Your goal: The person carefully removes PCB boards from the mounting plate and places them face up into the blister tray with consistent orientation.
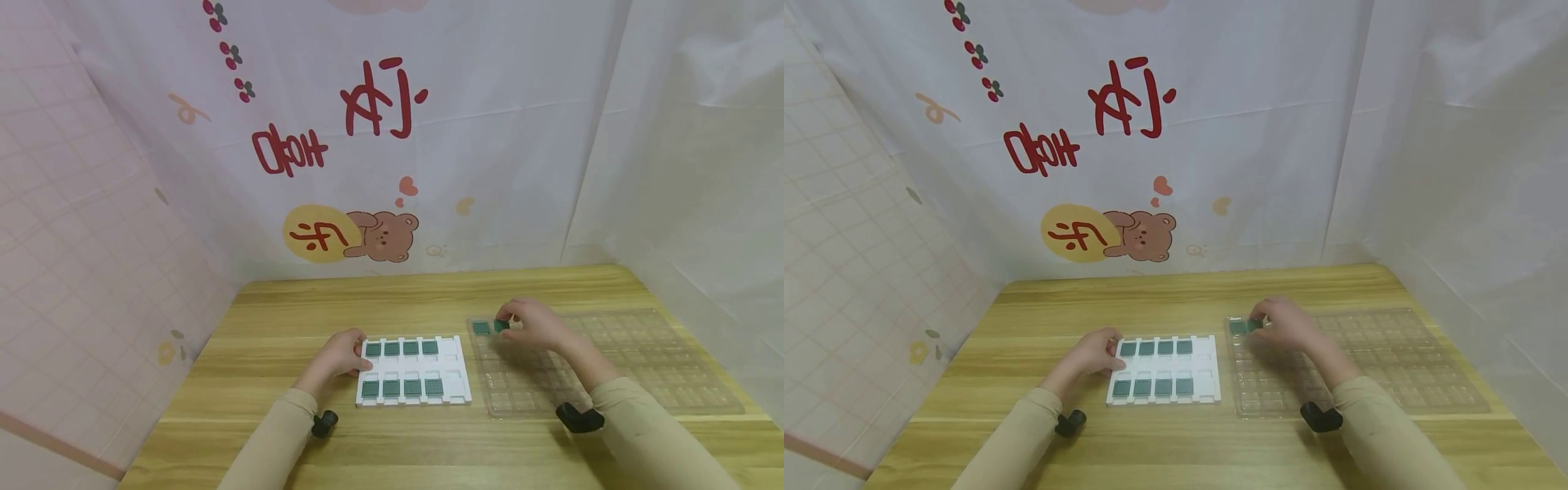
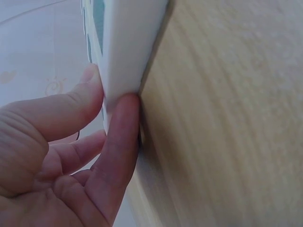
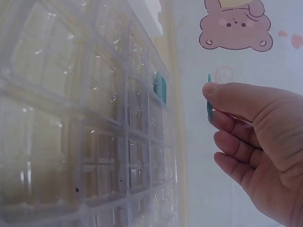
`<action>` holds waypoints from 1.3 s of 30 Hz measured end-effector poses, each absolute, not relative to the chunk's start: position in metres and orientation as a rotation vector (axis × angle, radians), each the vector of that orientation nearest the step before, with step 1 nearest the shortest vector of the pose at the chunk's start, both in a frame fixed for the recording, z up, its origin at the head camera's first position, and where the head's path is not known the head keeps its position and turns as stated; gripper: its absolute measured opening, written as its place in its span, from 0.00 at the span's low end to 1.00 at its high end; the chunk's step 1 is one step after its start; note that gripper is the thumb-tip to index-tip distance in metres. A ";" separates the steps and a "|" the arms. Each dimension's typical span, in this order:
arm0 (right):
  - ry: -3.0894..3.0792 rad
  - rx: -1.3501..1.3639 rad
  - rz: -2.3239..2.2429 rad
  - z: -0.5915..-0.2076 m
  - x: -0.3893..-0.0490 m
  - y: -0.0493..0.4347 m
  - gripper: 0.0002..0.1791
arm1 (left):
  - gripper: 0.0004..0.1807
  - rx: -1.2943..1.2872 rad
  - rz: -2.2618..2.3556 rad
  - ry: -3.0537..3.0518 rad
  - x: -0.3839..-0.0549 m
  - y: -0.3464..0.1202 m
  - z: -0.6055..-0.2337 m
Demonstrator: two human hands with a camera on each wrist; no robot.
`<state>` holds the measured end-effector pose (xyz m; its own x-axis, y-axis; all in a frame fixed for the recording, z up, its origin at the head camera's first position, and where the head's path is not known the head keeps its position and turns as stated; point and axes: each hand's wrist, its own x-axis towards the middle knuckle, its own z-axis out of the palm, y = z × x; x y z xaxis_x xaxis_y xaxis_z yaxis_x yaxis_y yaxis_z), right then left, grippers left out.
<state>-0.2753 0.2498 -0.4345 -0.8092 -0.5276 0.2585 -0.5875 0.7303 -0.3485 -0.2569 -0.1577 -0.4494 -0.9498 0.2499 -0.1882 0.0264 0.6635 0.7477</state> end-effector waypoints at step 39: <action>-2.868 0.880 0.394 -0.454 -0.304 0.252 0.10 | 0.33 0.247 1.142 2.629 -0.257 -0.159 -0.452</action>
